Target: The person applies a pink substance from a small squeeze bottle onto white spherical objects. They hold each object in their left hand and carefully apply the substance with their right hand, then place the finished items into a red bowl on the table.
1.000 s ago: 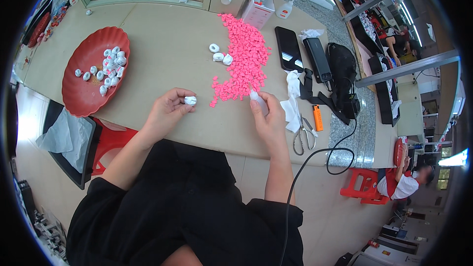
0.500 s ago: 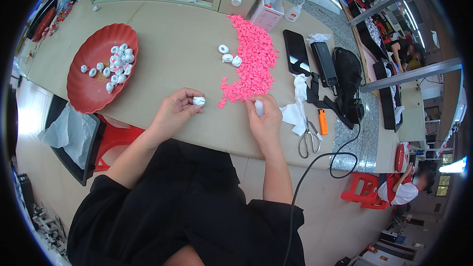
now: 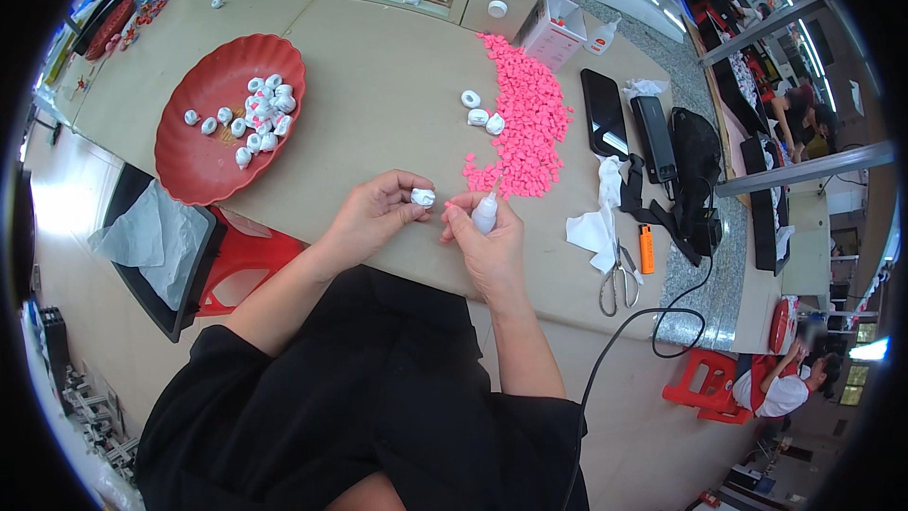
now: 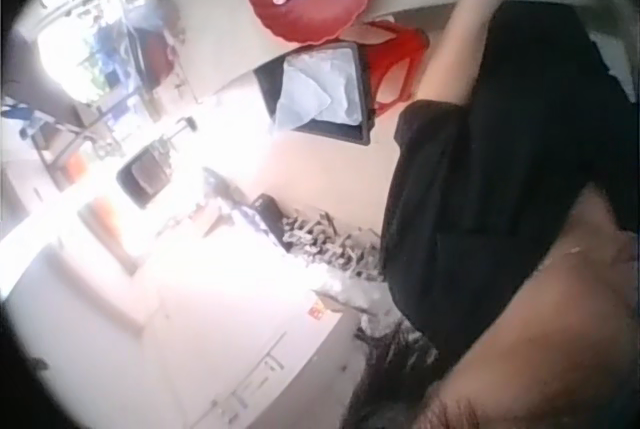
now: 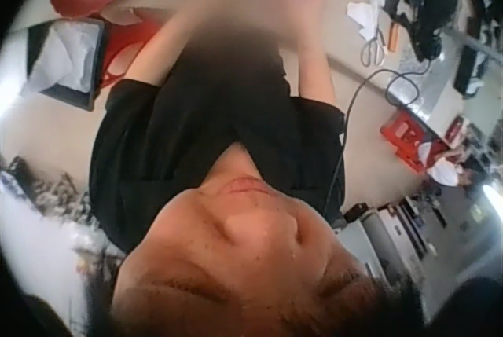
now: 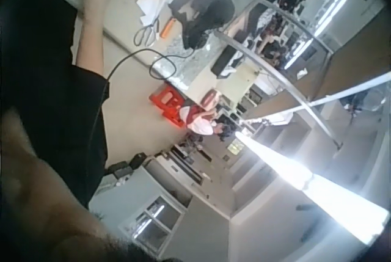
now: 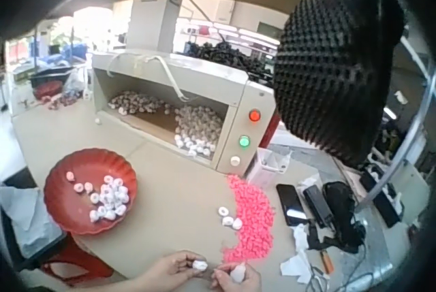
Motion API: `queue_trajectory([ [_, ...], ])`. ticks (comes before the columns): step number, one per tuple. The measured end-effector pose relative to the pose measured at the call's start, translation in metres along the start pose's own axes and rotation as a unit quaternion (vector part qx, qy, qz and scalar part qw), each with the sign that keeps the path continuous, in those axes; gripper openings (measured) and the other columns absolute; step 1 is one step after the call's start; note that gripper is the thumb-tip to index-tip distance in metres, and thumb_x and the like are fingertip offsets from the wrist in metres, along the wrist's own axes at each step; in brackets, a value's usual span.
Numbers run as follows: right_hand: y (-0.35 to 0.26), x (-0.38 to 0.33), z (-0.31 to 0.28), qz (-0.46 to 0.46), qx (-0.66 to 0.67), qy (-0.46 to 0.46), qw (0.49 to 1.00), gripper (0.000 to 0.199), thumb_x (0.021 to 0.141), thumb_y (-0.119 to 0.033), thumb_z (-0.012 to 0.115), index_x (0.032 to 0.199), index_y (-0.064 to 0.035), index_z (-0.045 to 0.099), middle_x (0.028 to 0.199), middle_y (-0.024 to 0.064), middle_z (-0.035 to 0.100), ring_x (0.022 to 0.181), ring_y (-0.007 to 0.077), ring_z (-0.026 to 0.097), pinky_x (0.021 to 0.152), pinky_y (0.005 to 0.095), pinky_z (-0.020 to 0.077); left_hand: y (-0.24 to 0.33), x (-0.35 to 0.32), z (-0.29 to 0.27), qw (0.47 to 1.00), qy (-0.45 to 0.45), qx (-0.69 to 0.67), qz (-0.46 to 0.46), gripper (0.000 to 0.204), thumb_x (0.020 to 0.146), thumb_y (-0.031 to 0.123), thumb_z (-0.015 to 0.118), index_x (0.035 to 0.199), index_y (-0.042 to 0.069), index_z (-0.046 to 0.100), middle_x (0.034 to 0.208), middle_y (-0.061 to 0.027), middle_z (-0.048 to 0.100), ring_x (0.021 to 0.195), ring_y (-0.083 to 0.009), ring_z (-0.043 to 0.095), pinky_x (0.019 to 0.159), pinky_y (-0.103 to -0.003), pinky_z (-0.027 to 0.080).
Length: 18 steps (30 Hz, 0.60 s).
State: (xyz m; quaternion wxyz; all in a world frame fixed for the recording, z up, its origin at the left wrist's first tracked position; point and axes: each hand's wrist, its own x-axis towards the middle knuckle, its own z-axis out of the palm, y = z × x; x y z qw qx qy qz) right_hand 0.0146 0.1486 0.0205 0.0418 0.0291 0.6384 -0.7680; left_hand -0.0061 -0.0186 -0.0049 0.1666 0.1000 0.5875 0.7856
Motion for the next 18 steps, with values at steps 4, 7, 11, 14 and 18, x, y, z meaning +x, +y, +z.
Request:
queue_trajectory([
  [4, 0.010, -0.001, 0.005, -0.022, 0.008, 0.004, 1.000, 0.008, 0.083, -0.001, 0.056, 0.090, 0.0029, 0.056, 0.076, 0.0081, 0.059, 0.061, 0.0106, 0.056, 0.057, 0.0254, 0.0493, 0.002, 0.000, 0.000, 1.000, 0.001, 0.008, -0.001, 0.022, 0.086, -0.003, 0.050, 0.108, -0.004, 0.049, 0.100, -0.0079, 0.055, 0.094, -0.0130, 0.056, 0.083, -0.026, 0.047],
  [7, 0.012, 0.000, 0.009, -0.031, 0.005, -0.028, 0.999, 0.008, 0.083, -0.001, 0.057, 0.089, 0.0032, 0.057, 0.075, 0.0098, 0.060, 0.059, 0.0121, 0.056, 0.054, 0.0259, 0.0485, 0.005, -0.002, 0.001, 1.000, -0.006, -0.016, -0.004, 0.022, 0.087, -0.003, 0.048, 0.109, -0.005, 0.049, 0.100, -0.0086, 0.055, 0.093, -0.0131, 0.056, 0.083, -0.025, 0.047],
  [11, 0.014, 0.004, 0.009, -0.029, 0.019, -0.053, 0.998, 0.008, 0.081, -0.001, 0.059, 0.088, 0.0023, 0.057, 0.075, 0.0107, 0.060, 0.058, 0.0120, 0.056, 0.053, 0.0248, 0.0474, 0.004, -0.002, 0.000, 1.000, -0.017, -0.002, 0.003, 0.023, 0.087, -0.004, 0.047, 0.109, -0.006, 0.049, 0.099, -0.0098, 0.056, 0.091, -0.0140, 0.058, 0.081, -0.025, 0.047],
  [14, 0.014, 0.006, 0.009, -0.010, 0.029, -0.043, 0.999, 0.009, 0.081, -0.001, 0.060, 0.087, 0.0003, 0.054, 0.073, 0.0105, 0.061, 0.056, 0.0113, 0.055, 0.050, 0.0230, 0.0453, 0.002, -0.002, -0.001, 1.000, -0.017, 0.002, 0.010, 0.024, 0.086, -0.003, 0.048, 0.109, -0.007, 0.049, 0.099, -0.0113, 0.058, 0.091, -0.0159, 0.060, 0.079, -0.025, 0.048],
  [18, 0.009, 0.008, 0.009, 0.032, 0.032, -0.036, 0.998, 0.014, 0.079, -0.003, 0.062, 0.087, -0.0026, 0.051, 0.070, 0.0096, 0.061, 0.053, 0.0100, 0.054, 0.044, 0.0205, 0.0412, 0.003, -0.002, -0.002, 1.000, -0.016, 0.008, 0.001, 0.023, 0.086, -0.003, 0.048, 0.108, -0.007, 0.050, 0.097, -0.0111, 0.059, 0.090, -0.0159, 0.061, 0.078, -0.025, 0.049],
])
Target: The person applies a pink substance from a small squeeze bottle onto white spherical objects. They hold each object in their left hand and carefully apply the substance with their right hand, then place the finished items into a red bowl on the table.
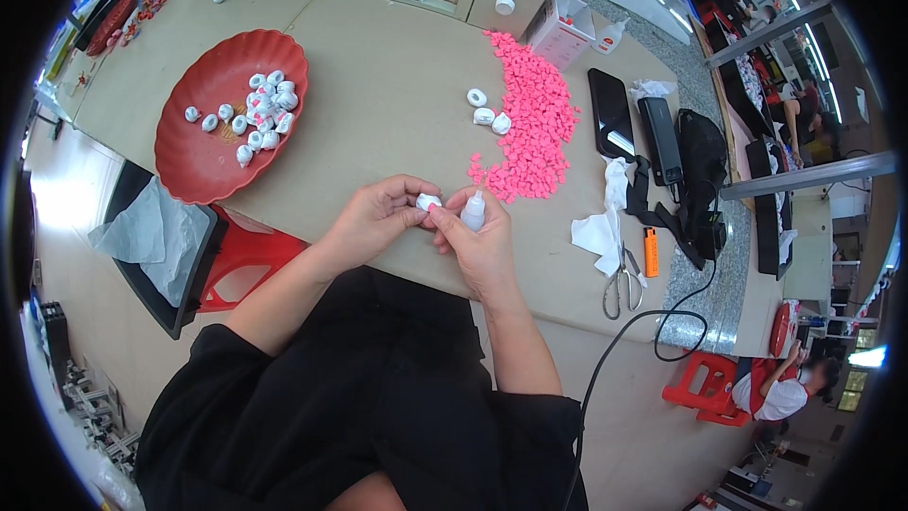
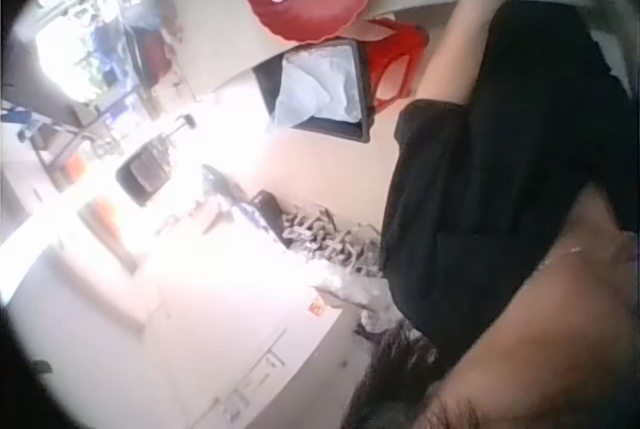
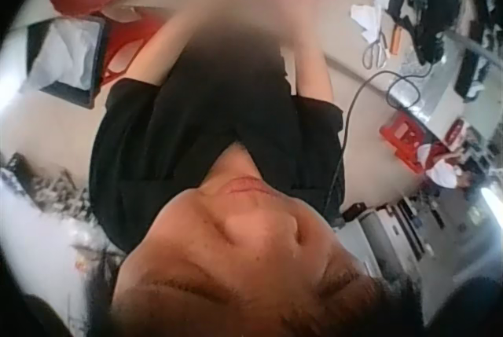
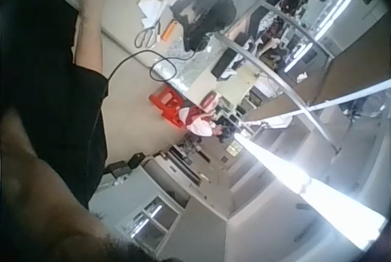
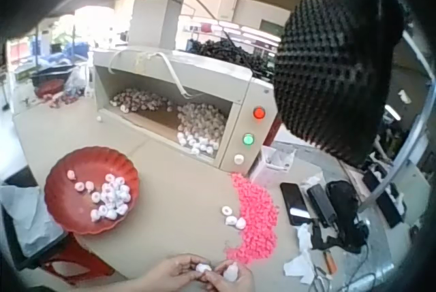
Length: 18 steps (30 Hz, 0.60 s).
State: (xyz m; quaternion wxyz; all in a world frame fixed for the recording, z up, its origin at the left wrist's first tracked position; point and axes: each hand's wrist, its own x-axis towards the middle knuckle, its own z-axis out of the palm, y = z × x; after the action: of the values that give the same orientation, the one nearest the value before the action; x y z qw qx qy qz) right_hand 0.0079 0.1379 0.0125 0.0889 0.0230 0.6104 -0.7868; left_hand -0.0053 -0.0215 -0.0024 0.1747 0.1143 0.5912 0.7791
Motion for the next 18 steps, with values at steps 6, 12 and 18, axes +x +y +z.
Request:
queue_trajectory([
  [6, -0.003, -0.001, 0.002, 0.024, -0.055, 0.031, 0.998, 0.016, 0.079, -0.006, 0.064, 0.087, -0.0021, 0.052, 0.071, 0.0076, 0.061, 0.055, 0.0071, 0.053, 0.045, 0.0186, 0.0390, 0.001, -0.001, 0.000, 1.000, 0.005, -0.005, -0.008, 0.022, 0.086, -0.003, 0.049, 0.107, -0.007, 0.051, 0.096, -0.0106, 0.059, 0.088, -0.0146, 0.061, 0.078, -0.025, 0.049],
  [12, -0.003, -0.002, 0.013, -0.019, -0.120, 0.059, 0.991, 0.012, 0.080, -0.005, 0.064, 0.088, 0.0016, 0.057, 0.073, 0.0058, 0.062, 0.061, 0.0073, 0.057, 0.050, 0.0188, 0.0427, -0.002, 0.000, 0.001, 0.999, 0.013, -0.030, 0.005, 0.021, 0.087, -0.002, 0.049, 0.107, -0.007, 0.051, 0.095, -0.0099, 0.059, 0.085, -0.0131, 0.059, 0.077, -0.025, 0.049],
  [18, 0.004, -0.005, 0.013, -0.081, -0.086, 0.055, 0.991, 0.009, 0.082, -0.002, 0.060, 0.091, 0.0021, 0.058, 0.077, 0.0047, 0.061, 0.064, 0.0073, 0.057, 0.053, 0.0185, 0.0434, 0.005, 0.001, 0.001, 0.997, 0.040, -0.054, -0.022, 0.021, 0.086, 0.005, 0.055, 0.104, -0.006, 0.054, 0.091, -0.0086, 0.061, 0.080, -0.0115, 0.059, 0.074, -0.023, 0.049],
])
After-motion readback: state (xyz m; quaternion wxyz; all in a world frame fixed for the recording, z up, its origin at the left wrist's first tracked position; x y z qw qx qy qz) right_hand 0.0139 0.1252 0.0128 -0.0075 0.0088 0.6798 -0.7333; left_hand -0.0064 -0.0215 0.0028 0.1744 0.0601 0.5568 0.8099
